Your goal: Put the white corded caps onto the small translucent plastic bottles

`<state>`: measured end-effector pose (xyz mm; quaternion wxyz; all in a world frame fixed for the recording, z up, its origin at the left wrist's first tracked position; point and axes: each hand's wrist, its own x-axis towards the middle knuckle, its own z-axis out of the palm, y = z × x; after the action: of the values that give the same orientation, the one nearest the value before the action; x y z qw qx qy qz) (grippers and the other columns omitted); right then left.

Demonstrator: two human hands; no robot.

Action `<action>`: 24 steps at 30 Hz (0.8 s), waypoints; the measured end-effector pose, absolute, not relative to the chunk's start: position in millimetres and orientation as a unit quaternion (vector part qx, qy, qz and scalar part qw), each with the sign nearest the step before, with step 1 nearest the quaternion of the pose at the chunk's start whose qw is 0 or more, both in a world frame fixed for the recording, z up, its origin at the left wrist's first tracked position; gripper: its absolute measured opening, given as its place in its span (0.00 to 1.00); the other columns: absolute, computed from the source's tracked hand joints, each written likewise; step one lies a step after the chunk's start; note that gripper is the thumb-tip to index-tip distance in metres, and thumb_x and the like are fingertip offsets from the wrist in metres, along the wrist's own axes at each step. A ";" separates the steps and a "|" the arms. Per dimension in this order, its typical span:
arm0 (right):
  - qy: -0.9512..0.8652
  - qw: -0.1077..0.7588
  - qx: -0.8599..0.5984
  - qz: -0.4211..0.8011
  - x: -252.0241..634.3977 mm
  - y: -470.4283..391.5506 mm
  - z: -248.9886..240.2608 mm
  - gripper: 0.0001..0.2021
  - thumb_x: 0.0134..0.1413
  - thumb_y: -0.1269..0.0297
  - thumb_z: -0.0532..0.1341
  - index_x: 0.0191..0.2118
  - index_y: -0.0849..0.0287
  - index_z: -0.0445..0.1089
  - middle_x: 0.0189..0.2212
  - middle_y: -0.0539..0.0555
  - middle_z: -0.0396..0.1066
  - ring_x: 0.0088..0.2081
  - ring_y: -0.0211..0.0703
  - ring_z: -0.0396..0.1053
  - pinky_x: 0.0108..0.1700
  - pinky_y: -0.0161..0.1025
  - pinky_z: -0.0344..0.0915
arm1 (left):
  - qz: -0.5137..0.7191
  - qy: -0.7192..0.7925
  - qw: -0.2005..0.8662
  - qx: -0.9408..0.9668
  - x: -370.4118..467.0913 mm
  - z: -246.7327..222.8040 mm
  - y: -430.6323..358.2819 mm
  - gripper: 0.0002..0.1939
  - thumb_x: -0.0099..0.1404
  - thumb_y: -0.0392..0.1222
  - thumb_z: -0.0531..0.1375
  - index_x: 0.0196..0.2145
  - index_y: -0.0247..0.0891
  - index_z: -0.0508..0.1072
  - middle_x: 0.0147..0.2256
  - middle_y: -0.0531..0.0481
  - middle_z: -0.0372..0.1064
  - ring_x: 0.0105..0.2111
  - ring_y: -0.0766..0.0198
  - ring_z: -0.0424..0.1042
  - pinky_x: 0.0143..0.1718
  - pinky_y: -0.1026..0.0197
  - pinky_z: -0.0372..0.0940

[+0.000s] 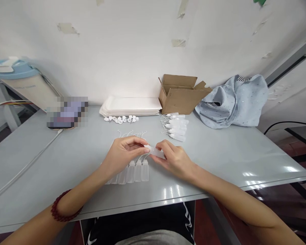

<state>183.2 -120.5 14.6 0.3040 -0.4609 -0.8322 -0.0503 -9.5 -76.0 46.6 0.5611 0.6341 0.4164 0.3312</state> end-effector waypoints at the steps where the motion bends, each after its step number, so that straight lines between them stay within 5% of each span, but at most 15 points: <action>1: -0.832 0.308 -0.458 -0.063 182.9 -120.2 14.6 0.09 0.61 0.62 0.54 0.36 0.63 0.63 0.28 0.54 0.69 0.19 0.32 0.58 0.19 0.32 0.49 | 0.337 0.416 0.557 0.635 -9.5 46.6 -76.2 0.11 0.52 0.46 0.68 0.32 0.38 0.77 0.33 0.50 0.75 0.35 0.60 0.74 0.38 0.61 0.71; 11: -0.831 0.303 -0.446 -0.136 181.9 -119.8 18.5 0.09 0.63 0.62 0.52 0.36 0.62 0.63 0.28 0.54 0.69 0.21 0.33 0.61 0.17 0.32 0.50 | 0.321 0.449 0.543 0.633 -10.3 50.6 -76.2 0.12 0.56 0.50 0.64 0.30 0.38 0.76 0.25 0.52 0.74 0.26 0.63 0.74 0.32 0.61 0.70; 18: -0.836 0.295 -0.414 -0.205 184.9 -118.8 21.1 0.03 0.62 0.69 0.54 0.37 0.62 0.63 0.30 0.55 0.69 0.26 0.35 0.67 0.18 0.32 0.55 | 0.266 0.433 0.552 0.661 -10.7 52.0 -79.3 0.19 0.61 0.53 0.59 0.20 0.37 0.71 0.19 0.53 0.69 0.20 0.67 0.69 0.24 0.65 0.66; 24: -0.833 0.296 -0.414 -0.216 188.6 -116.2 20.3 0.04 0.62 0.72 0.52 0.39 0.62 0.63 0.33 0.57 0.67 0.29 0.38 0.67 0.21 0.32 0.59 | 0.258 0.412 0.540 0.687 -8.9 55.2 -82.4 0.15 0.61 0.51 0.58 0.27 0.38 0.74 0.22 0.52 0.71 0.22 0.65 0.70 0.25 0.64 0.67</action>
<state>188.6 -116.2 20.3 0.2964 -0.4137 -0.8332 -0.2162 -8.9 -82.4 55.2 0.5402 0.6874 0.4115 0.2576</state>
